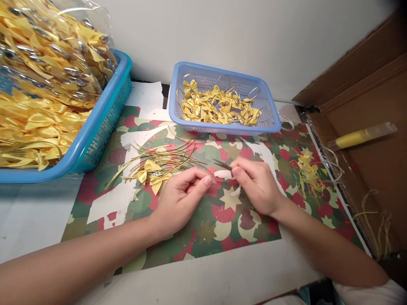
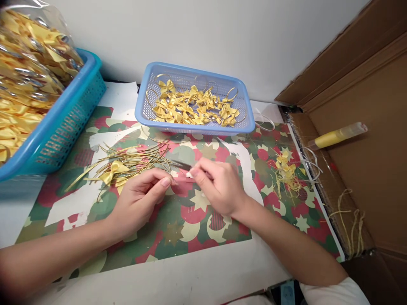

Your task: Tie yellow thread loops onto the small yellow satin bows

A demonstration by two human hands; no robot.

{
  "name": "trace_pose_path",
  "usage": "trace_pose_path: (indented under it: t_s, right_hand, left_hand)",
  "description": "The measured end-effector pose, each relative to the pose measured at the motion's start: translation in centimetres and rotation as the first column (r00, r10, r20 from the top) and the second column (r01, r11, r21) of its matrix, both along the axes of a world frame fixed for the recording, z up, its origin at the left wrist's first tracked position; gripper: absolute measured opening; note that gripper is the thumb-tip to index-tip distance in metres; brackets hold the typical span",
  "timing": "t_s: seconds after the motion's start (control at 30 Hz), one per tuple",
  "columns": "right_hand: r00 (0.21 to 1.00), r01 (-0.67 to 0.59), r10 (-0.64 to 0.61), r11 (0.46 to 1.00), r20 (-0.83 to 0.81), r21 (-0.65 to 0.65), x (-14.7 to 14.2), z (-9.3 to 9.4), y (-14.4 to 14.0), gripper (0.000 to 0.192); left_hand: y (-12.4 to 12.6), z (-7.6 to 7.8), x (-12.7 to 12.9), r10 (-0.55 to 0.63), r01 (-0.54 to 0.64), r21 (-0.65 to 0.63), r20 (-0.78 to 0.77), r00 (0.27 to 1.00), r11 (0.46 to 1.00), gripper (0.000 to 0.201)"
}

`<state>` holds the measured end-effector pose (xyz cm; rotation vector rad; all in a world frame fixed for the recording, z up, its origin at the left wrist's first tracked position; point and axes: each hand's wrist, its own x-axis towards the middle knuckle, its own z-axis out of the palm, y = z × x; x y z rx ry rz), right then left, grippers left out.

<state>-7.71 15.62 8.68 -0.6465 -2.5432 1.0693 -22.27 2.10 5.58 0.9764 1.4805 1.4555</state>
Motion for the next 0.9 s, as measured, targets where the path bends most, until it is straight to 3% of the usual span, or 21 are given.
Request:
trace_pose_path:
  t_s: [0.1, 0.2, 0.3, 0.4, 0.47, 0.6, 0.67, 0.9]
  right_hand:
    - [0.988, 0.041, -0.069, 0.980, 0.141, 0.196, 0.1, 0.1, 2.2, 0.023]
    - [0.951, 0.037, -0.167, 0.898, 0.260, 0.439, -0.1, -0.8, 3.9, 0.018]
    - [0.941, -0.021, -0.167, 0.838, 0.293, 0.546, -0.4, -1.9, 4.5, 0.019]
    - [0.955, -0.014, -0.158, 0.823, 0.252, 0.568, -0.4, -2.3, 4.1, 0.018]
    - [0.966, -0.019, -0.119, 0.852, 0.230, 0.524, -0.3, -1.8, 3.5, 0.015]
    - [0.932, -0.241, 0.129, 0.920, 0.339, 0.311, -0.2, -0.2, 1.7, 0.009]
    - [0.887, -0.321, 0.184, 0.905, 0.422, 0.280, -0.3, 0.2, 0.7, 0.012]
    - [0.799, -0.452, 0.163, 0.798, 0.579, 0.399, -0.7, 0.0, -1.2, 0.021]
  left_hand:
    - [-0.1, 0.0, 0.0, 0.006, -0.006, 0.000, -0.004, 1.000, 1.000, 0.023]
    - [-0.1, -0.1, 0.0, 0.016, -0.016, -0.020, 0.003, 1.000, 1.000, 0.023]
    - [-0.1, -0.2, -0.1, 0.032, -0.031, -0.038, 0.019, 0.999, 0.999, 0.024]
    - [-0.1, -0.2, -0.1, 0.034, -0.032, -0.050, 0.033, 0.999, 0.998, 0.025]
    - [0.0, -0.1, -0.1, 0.035, -0.033, -0.053, 0.037, 0.999, 0.998, 0.025]
    - [0.1, 0.0, -0.1, 0.034, -0.033, -0.055, 0.026, 0.999, 0.998, 0.026]
    - [0.1, 0.0, -0.1, 0.035, -0.033, -0.053, 0.022, 0.999, 0.998, 0.025]
    - [-0.1, -0.1, -0.1, 0.033, -0.032, -0.053, 0.022, 0.999, 0.998, 0.024]
